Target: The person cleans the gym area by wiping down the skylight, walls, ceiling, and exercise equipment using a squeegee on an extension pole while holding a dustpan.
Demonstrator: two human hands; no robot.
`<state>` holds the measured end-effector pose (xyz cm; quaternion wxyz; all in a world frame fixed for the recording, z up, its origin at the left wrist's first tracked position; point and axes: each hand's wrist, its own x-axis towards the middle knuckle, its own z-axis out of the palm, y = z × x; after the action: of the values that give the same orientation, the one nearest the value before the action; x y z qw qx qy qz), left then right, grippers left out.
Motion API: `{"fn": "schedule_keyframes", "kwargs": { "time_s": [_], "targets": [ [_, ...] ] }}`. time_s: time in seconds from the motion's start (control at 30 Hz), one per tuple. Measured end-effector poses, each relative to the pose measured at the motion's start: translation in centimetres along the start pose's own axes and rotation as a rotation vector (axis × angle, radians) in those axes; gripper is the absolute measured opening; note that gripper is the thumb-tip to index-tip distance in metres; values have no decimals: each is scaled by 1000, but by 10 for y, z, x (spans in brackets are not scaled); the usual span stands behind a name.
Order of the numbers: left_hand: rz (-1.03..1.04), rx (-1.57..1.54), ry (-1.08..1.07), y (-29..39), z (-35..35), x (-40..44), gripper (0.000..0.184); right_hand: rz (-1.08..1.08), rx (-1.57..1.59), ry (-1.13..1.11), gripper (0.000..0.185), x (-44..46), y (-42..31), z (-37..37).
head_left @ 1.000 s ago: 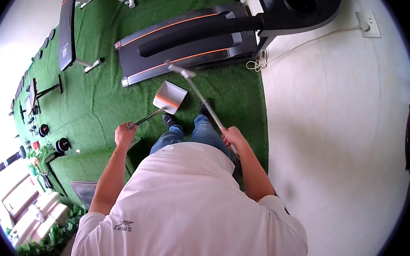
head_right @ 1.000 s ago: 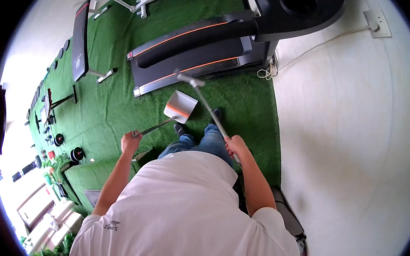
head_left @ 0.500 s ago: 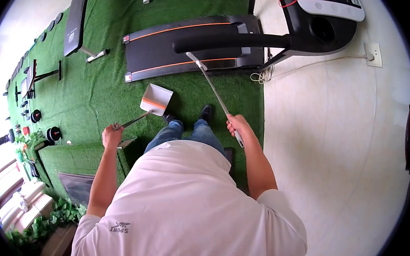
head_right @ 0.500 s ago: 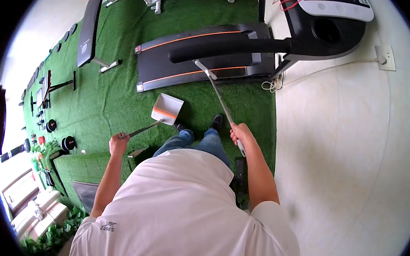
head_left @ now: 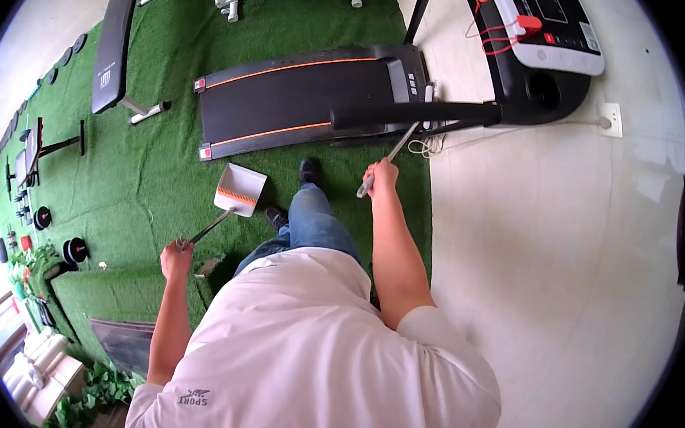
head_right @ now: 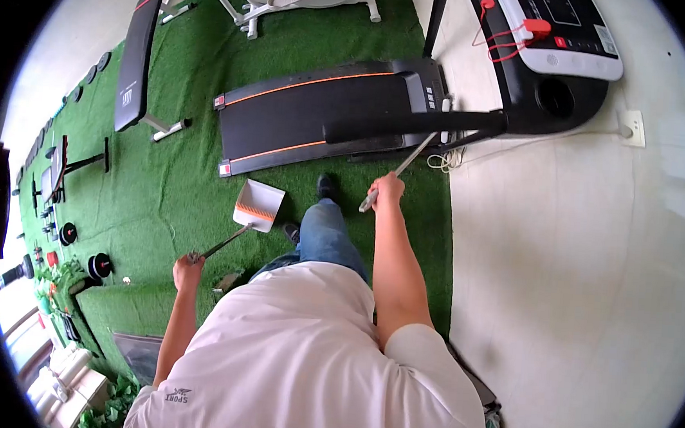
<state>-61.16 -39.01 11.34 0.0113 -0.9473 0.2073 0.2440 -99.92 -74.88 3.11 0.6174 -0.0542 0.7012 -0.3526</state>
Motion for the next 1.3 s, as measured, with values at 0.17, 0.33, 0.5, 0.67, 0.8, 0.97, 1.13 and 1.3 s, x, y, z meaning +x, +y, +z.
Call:
{"fn": "schedule_keyframes", "kwargs": {
  "time_s": [0.17, 0.33, 0.5, 0.67, 0.8, 0.97, 1.13, 1.3],
  "targets": [
    [-38, -44, 39, -2, -8, 20, 34, -73, -57, -170, 17, 81, -35, 79],
    [-62, -71, 103, -3, -19, 37, 32, -22, -387, -276, 34, 108, -83, 85],
    [-150, -265, 80, 24, -38, 44, 30, -281, -963, 37, 46, 108, -103, 93],
    [-55, -271, 68, 30, -44, 69, 28, -387, -1698, -249, 32, 238, -86, 37],
    [-66, -269, 69, 37, -44, 84, 27, 0, -385, 34, 35, 104, -106, 30],
    [-57, -205, 62, 46, -45, 95, 25, 106, -59, -41, 25, 76, -140, 31],
    [-107, -235, 60, 49, -54, 82, 25, 234, 30, -226, 25, 196, -177, 70],
    [-116, -340, 63, 26, -51, 79, 25, -52, -432, -108, 18, 165, -159, 129]
  ]
}}
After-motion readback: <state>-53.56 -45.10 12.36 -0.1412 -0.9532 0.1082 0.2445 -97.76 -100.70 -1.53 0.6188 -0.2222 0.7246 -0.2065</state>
